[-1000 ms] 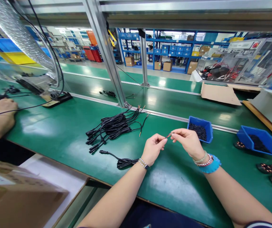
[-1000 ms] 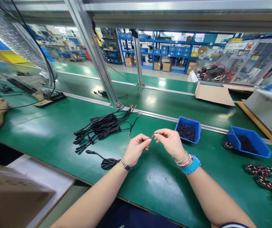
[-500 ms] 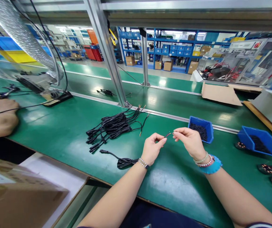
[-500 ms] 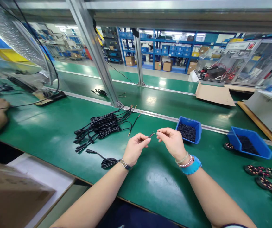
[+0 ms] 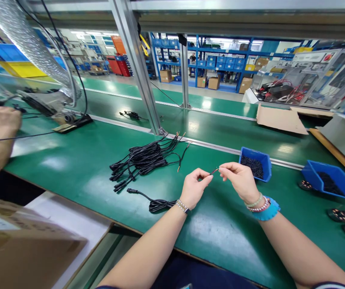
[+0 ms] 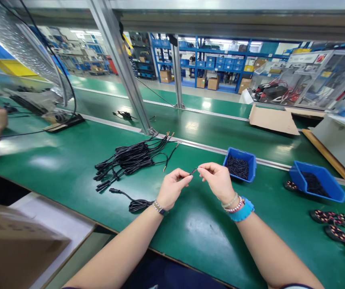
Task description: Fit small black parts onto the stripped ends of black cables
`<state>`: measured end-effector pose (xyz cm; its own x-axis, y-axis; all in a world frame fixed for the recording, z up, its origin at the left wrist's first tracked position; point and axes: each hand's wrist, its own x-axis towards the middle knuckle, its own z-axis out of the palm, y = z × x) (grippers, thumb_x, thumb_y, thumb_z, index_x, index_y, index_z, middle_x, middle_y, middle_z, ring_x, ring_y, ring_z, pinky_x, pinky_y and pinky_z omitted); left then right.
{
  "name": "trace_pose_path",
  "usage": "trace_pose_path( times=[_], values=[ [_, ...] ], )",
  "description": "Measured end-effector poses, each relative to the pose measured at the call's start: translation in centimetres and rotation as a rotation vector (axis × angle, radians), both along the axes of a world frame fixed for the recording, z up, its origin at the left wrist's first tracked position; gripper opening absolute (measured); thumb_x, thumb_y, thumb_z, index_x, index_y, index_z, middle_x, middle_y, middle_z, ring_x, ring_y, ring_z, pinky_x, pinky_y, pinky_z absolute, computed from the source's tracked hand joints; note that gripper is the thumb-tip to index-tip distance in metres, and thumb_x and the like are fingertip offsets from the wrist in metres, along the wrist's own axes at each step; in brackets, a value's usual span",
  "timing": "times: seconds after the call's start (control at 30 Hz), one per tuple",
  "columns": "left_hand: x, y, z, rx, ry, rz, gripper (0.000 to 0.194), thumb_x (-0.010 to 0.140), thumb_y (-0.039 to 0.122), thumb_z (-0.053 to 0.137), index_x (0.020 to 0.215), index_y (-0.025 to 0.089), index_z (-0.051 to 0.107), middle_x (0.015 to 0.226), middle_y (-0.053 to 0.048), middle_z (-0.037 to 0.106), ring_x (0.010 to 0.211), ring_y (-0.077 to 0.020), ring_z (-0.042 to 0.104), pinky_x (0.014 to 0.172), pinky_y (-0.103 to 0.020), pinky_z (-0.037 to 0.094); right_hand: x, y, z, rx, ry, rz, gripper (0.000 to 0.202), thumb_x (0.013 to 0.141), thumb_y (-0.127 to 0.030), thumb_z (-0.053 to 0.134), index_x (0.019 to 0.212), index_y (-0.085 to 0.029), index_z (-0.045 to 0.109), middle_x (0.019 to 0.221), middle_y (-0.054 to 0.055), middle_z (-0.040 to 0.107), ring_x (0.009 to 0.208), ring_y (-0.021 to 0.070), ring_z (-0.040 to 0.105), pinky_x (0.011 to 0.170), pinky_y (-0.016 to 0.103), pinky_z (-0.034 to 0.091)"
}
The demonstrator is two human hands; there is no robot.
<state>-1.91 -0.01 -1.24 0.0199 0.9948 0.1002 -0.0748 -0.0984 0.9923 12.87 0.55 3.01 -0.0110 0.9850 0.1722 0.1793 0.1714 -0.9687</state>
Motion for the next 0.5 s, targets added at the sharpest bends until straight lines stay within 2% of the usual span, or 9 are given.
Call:
trace_pose_path(
  times=[0.1,0.23,0.37,0.43,0.5],
  values=[
    [0.0,-0.1,0.0,0.010,0.007,0.005,0.016,0.067,0.030,0.063,0.068,0.015,0.058,0.062,0.002,0.053,0.056,-0.0085,0.047,0.055,-0.021,0.039,-0.3,-0.1,-0.4,-0.014,-0.019,0.006,0.024,0.068,-0.036,0.063,0.071,-0.012,0.063,0.058,0.001,0.058,0.049,0.0088,0.049,0.048,0.023,0.041],
    [0.0,-0.3,0.2,0.068,0.045,-0.007,0.015,0.068,0.029,0.062,0.067,0.015,0.058,0.063,0.002,0.054,0.056,-0.0083,0.046,0.055,-0.021,0.037,-1.0,-0.4,-1.2,-0.119,0.041,0.058,0.029,0.067,-0.041,0.063,0.065,-0.012,0.060,0.054,0.001,0.055,0.045,0.0080,0.046,0.044,0.022,0.038],
    [-0.1,-0.3,0.6,0.089,0.001,-0.020,0.015,0.070,0.029,0.060,0.068,0.015,0.056,0.061,0.002,0.052,0.055,-0.0079,0.045,0.055,-0.020,0.037,-0.4,0.3,-0.7,-0.195,0.113,0.226,0.030,0.070,-0.041,0.060,0.068,-0.012,0.059,0.059,0.003,0.056,0.050,0.0092,0.049,0.045,0.022,0.040],
    [-0.1,-0.4,0.8,0.087,-0.046,-0.027,0.015,0.074,0.031,0.056,0.072,0.015,0.054,0.060,0.003,0.049,0.053,-0.0072,0.043,0.052,-0.020,0.035,-0.1,1.9,-0.3,-0.145,0.039,0.275,0.029,0.075,-0.041,0.055,0.075,-0.012,0.060,0.066,0.005,0.059,0.055,0.0110,0.053,0.048,0.023,0.042],
    [0.0,-0.4,1.1,0.115,-0.057,-0.031,0.015,0.075,0.030,0.055,0.074,0.016,0.054,0.061,0.004,0.048,0.052,-0.0069,0.041,0.051,-0.020,0.034,-0.6,4.3,-0.4,-0.033,-0.212,0.277,0.028,0.079,-0.038,0.049,0.083,-0.013,0.061,0.071,0.006,0.062,0.060,0.0129,0.056,0.053,0.025,0.045]
  ],
)
